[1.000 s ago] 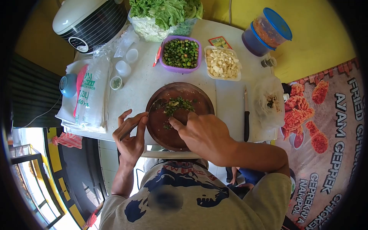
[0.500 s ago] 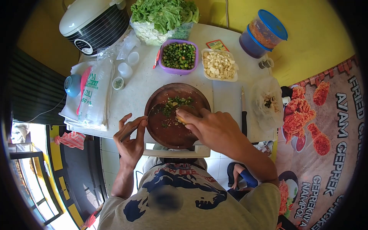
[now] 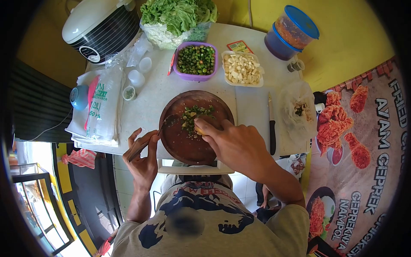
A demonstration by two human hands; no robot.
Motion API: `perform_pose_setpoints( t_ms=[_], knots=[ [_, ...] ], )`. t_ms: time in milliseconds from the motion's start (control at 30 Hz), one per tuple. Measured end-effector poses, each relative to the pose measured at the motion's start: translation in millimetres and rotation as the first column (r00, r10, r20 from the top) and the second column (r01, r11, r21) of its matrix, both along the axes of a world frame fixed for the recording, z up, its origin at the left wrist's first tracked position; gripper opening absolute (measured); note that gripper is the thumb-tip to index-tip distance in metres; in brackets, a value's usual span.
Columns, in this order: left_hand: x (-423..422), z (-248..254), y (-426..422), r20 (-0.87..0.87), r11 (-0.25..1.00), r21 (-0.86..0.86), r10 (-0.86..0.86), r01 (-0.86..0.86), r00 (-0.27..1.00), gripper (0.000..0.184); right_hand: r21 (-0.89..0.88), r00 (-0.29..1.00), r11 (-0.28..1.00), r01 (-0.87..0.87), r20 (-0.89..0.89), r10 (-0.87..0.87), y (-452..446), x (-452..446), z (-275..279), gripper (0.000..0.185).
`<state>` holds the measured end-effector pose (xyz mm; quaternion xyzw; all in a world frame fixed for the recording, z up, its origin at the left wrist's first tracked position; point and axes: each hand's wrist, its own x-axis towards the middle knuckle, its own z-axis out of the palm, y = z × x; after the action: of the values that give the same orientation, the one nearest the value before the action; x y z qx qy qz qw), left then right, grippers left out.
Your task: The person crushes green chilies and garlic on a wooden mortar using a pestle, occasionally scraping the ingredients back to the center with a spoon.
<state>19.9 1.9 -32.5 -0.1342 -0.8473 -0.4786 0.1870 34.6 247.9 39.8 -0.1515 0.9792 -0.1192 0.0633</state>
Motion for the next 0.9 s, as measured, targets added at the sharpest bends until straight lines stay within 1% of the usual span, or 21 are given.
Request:
perform_pose_setpoints(
  t_ms=[67, 167, 200, 267, 300, 367, 400, 467, 600, 667, 700, 767, 800, 867, 900],
  knots=[
    [2.5, -0.1, 1.3, 0.013, 1.000, 0.014, -0.027, 0.027, 1.000, 0.008, -0.001, 0.996, 1.000, -0.005, 0.088, 0.005, 7.8, -0.1, 1.6, 0.040],
    [5.4, -0.2, 3.2, 0.038, 0.998, 0.007, -0.067, 0.067, 0.997, 0.008, -0.042, 0.991, 0.999, -0.034, 0.130, 0.040, 1.4, -3.3, -1.6, 0.039],
    [5.0, -0.2, 2.8, 0.042, 0.996, 0.009, -0.083, 0.083, 0.996, 0.008, -0.043, 0.991, 0.999, -0.034, 0.131, 0.039, -1.3, -4.5, -5.3, 0.039],
    [2.8, 2.6, 0.2, 0.047, 0.997, 0.010, -0.080, 0.079, 0.996, 0.008, -0.048, 0.997, 0.996, -0.077, 0.021, 0.079, -6.9, -7.8, -13.4, 0.043],
    [1.8, 4.3, -1.4, 0.041, 0.997, 0.019, -0.069, 0.068, 0.997, 0.009, -0.047, 0.997, 0.996, -0.078, 0.023, 0.079, -8.9, -9.6, -11.7, 0.043],
    [0.3, 4.3, -2.7, 0.041, 0.998, 0.029, -0.054, 0.053, 0.998, 0.009, 0.000, 0.991, 0.998, -0.068, 0.115, 0.068, -12.9, -13.4, -5.0, 0.042],
    [-0.3, 4.3, -3.0, 0.042, 0.998, 0.021, -0.053, 0.053, 0.998, 0.009, -0.002, 0.990, 0.997, -0.071, 0.119, 0.071, -15.1, -15.9, -3.3, 0.042],
    [-5.0, 4.7, -4.7, 0.041, 0.999, 0.012, -0.050, 0.050, 0.998, 0.010, 0.065, 0.973, 0.990, -0.123, 0.203, 0.107, -18.7, -23.0, -0.3, 0.040],
    [-8.5, 3.3, -4.8, 0.030, 0.999, 0.014, -0.052, 0.052, 0.998, 0.009, 0.118, 0.971, 0.984, -0.136, 0.213, 0.109, -25.6, -27.9, 2.9, 0.036],
    [-11.4, 1.8, -4.9, 0.009, 0.999, 0.006, -0.036, 0.036, 0.999, 0.009, 0.046, 0.968, 0.990, -0.134, 0.220, 0.121, -21.8, -28.5, 1.2, 0.035],
    [-14.5, 0.9, -4.9, 0.008, 1.000, -0.003, -0.026, 0.026, 1.000, 0.009, 0.043, 0.969, 0.991, -0.130, 0.215, 0.118, -23.1, -32.0, -1.4, 0.035],
    [-19.3, -1.2, -2.1, 0.010, 1.000, -0.011, -0.026, 0.026, 1.000, 0.008, -0.064, 0.966, 0.986, -0.153, 0.201, 0.163, -21.9, -41.0, -7.6, 0.037],
    [-23.1, 0.2, 0.6, -0.001, 1.000, -0.014, -0.025, 0.025, 1.000, 0.008, -0.052, 0.967, 0.987, -0.152, 0.198, 0.159, -15.2, -42.0, -11.9, 0.037],
    [-32.4, 0.8, 5.0, 0.023, 0.999, 0.004, -0.044, 0.044, 0.999, 0.009, -0.274, 0.976, 0.947, -0.170, 0.087, 0.201, -2.0, -42.7, -27.5, 0.042],
    [-36.7, 1.5, 7.0, 0.020, 0.999, 0.008, -0.037, 0.037, 0.999, 0.009, -0.270, 0.974, 0.946, -0.178, 0.085, 0.208, 6.1, -43.3, -38.9, 0.042]
  ],
)
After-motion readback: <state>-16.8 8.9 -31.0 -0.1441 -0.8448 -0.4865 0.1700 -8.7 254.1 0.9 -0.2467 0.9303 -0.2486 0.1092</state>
